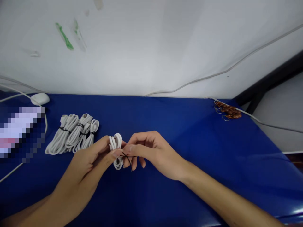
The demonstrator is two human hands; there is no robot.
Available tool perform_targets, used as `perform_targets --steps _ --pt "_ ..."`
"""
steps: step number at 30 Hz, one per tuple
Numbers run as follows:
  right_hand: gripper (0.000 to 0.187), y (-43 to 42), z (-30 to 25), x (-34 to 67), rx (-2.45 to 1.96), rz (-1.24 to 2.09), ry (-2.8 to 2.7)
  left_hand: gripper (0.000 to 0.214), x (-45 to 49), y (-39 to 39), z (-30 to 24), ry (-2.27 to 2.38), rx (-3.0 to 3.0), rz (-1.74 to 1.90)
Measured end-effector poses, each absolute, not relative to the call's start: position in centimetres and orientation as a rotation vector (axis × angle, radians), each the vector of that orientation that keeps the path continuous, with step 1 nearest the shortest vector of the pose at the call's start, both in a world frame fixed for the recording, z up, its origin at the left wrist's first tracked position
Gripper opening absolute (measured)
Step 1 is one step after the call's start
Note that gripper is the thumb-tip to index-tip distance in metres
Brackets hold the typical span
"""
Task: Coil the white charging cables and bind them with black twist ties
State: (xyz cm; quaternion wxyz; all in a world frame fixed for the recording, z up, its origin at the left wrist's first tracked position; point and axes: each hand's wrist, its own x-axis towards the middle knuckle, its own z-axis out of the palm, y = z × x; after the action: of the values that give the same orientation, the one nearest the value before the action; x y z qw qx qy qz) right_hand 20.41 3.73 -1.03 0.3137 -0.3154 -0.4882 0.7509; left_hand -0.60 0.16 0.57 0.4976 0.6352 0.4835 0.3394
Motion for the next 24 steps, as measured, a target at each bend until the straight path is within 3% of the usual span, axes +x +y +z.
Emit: perform_targets --steps 11,24 --pt "0.03 3.79 -0.85 20.57 -0.853 2.015 -1.277 0.026 -0.59 -0.07 0.51 1.165 1.53 0.825" --pt "0.023 3.75 -0.64 20.43 -0.809 2.118 -1.179 0.025 -0.63 -0.39 0.71 1.163 1.471 0.837"
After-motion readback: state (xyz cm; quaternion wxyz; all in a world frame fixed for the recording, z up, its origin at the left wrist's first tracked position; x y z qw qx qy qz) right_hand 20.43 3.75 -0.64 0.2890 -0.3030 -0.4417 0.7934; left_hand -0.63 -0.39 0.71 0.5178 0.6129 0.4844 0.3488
